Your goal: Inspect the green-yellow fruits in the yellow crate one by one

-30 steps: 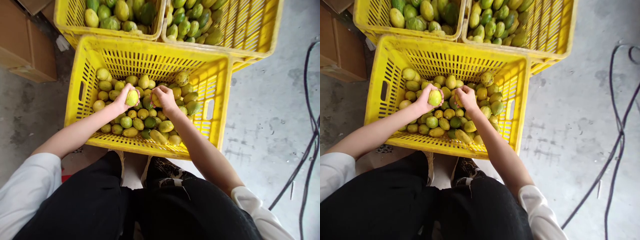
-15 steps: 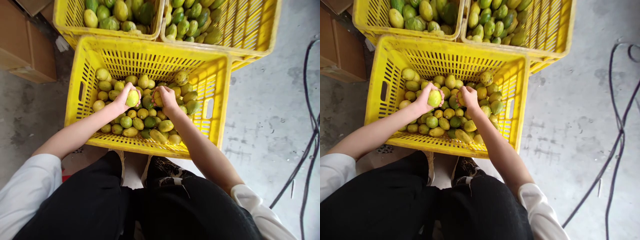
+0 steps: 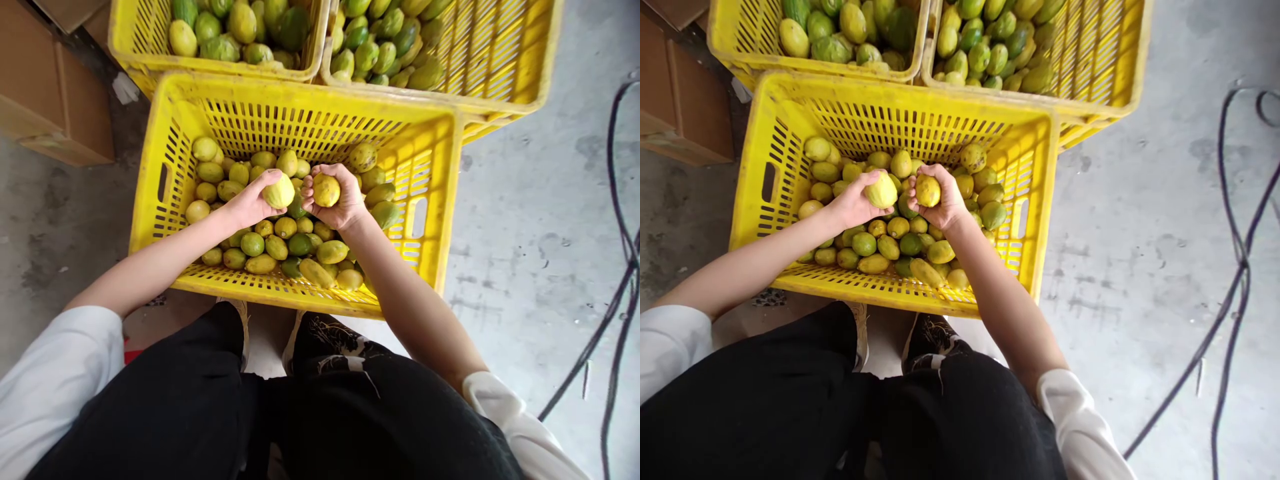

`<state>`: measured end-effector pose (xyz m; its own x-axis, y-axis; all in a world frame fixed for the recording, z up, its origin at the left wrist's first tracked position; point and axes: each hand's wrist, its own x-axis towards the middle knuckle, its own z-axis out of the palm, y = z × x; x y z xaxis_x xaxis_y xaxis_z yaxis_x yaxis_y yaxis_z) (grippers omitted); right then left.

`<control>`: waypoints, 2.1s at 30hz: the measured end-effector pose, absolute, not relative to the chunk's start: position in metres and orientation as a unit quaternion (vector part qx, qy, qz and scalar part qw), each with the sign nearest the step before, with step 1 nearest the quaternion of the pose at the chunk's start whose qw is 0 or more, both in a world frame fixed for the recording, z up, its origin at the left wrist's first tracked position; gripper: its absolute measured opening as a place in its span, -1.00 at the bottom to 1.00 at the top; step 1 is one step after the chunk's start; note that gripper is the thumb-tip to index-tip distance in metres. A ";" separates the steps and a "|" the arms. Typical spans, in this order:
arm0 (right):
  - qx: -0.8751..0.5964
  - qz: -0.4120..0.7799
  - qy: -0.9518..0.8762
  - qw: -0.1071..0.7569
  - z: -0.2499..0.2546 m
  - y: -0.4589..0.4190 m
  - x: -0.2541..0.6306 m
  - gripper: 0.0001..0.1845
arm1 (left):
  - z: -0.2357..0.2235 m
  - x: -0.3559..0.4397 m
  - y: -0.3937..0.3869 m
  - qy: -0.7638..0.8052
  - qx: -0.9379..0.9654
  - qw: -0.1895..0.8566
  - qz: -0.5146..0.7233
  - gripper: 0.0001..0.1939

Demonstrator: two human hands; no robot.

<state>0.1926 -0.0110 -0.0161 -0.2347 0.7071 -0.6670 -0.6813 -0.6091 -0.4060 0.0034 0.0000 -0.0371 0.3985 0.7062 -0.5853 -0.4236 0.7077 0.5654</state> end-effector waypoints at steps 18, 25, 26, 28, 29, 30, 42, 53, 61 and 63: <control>-0.576 0.699 -0.072 0.418 -0.025 -0.011 0.181 -0.69 | -0.035 0.004 0.002 0.478 0.195 0.808 0.284 -0.91; -0.476 0.731 0.004 0.490 -0.019 -0.008 0.189 -0.68 | -0.020 0.007 0.003 0.462 0.119 0.804 0.355 -0.72; -0.466 0.733 0.002 0.496 -0.017 -0.008 0.190 -0.69 | -0.019 0.007 0.003 0.454 0.117 0.809 0.354 -0.69; -0.445 0.738 -0.002 0.507 -0.014 -0.007 0.191 -0.79 | -0.018 0.008 0.002 0.443 0.123 0.819 0.344 -0.68; -0.433 0.740 -0.003 0.515 -0.014 -0.007 0.191 -0.86 | -0.020 0.008 0.001 0.440 0.131 0.821 0.339 -0.71; -0.418 0.743 -0.005 0.523 -0.013 -0.008 0.191 -0.90 | -0.021 0.008 0.001 0.439 0.140 0.821 0.337 -0.76; -0.485 0.718 -0.097 0.490 -0.031 -0.009 0.189 -0.68 | -0.030 0.002 -0.002 0.443 0.196 0.806 0.339 -0.90; -0.500 0.727 -0.027 0.470 -0.043 -0.009 0.194 -0.88 | -0.014 0.008 -0.007 0.409 0.255 0.796 0.365 -0.78; -0.488 0.710 0.044 0.506 -0.024 -0.008 0.195 -0.90 | -0.018 0.006 -0.002 0.403 0.140 0.843 0.329 -0.63; -0.484 0.712 0.016 0.509 -0.026 -0.007 0.195 -0.90 | -0.020 0.005 0.000 0.411 0.142 0.844 0.314 -0.68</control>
